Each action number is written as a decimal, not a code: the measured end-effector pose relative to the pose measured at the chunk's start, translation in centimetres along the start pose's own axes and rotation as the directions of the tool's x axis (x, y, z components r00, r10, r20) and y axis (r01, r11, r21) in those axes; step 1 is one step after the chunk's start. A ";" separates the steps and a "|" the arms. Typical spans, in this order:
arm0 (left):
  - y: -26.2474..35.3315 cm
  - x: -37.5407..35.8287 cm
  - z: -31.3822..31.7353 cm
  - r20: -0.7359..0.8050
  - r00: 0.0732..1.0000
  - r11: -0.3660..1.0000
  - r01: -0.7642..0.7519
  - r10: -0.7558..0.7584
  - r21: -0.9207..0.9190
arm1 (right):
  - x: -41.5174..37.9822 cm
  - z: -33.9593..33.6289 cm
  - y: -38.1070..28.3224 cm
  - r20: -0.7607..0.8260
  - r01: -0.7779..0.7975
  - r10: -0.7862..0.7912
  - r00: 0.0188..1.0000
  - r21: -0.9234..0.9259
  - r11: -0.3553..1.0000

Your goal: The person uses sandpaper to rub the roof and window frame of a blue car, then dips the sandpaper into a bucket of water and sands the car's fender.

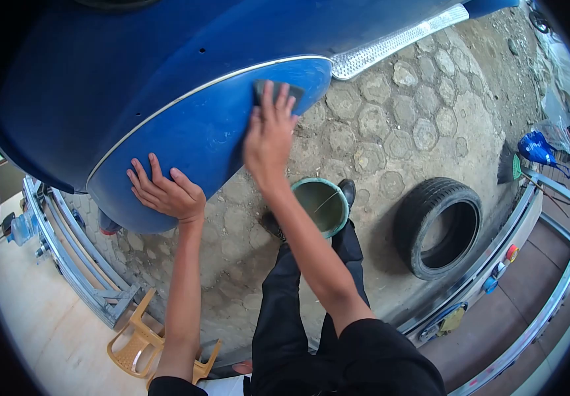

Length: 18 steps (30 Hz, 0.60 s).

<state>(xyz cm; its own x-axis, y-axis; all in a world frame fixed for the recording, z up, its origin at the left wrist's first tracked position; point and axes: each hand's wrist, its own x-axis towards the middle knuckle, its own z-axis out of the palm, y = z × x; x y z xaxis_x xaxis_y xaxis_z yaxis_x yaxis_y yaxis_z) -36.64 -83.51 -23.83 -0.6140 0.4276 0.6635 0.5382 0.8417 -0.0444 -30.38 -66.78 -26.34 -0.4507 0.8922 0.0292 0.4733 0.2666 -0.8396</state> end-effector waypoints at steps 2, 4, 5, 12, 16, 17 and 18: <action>0.0 0.0 -0.1 0.003 1.000 1.000 0.001 -0.001 -0.004 | -2.4 0.6 -2.9 0.043 0.170 -0.169 0.985 -0.018 0.985; 0.0 -0.1 -0.2 0.006 1.000 1.000 -0.005 0.005 -0.007 | -5.5 -0.6 -3.1 0.146 0.284 -0.277 0.950 -0.032 0.958; -0.1 -0.1 -0.2 0.003 1.000 1.000 -0.011 0.011 -0.014 | -6.0 -1.2 -1.9 0.176 0.207 -0.197 0.964 -0.040 0.977; 0.0 -0.1 0.2 -0.013 1.000 1.000 -0.008 0.008 -0.007 | -0.6 0.3 -0.5 -0.046 -0.017 0.025 0.999 0.173 0.985; 0.2 0.1 0.0 -0.007 1.000 1.000 -0.016 0.016 -0.001 | -7.2 -0.1 -3.2 0.165 0.060 -0.066 0.984 0.041 0.997; 0.0 0.0 0.1 -0.013 1.000 1.000 -0.029 0.029 0.003 | -6.2 -0.1 -2.8 0.112 -0.013 0.004 0.994 0.079 0.997; -0.3 0.0 0.1 -0.014 0.999 0.999 -0.044 0.044 0.008 | -4.6 0.1 -2.0 0.064 -0.088 0.081 0.995 0.120 0.989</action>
<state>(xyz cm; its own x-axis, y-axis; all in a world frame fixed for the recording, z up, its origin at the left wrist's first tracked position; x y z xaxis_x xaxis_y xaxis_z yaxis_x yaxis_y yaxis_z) -36.83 -83.70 -23.95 -0.5815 0.4591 0.6717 0.5597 0.8249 -0.0793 -29.38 -71.44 -24.83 -0.4585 0.8856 -0.0739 0.4174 0.1411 -0.8977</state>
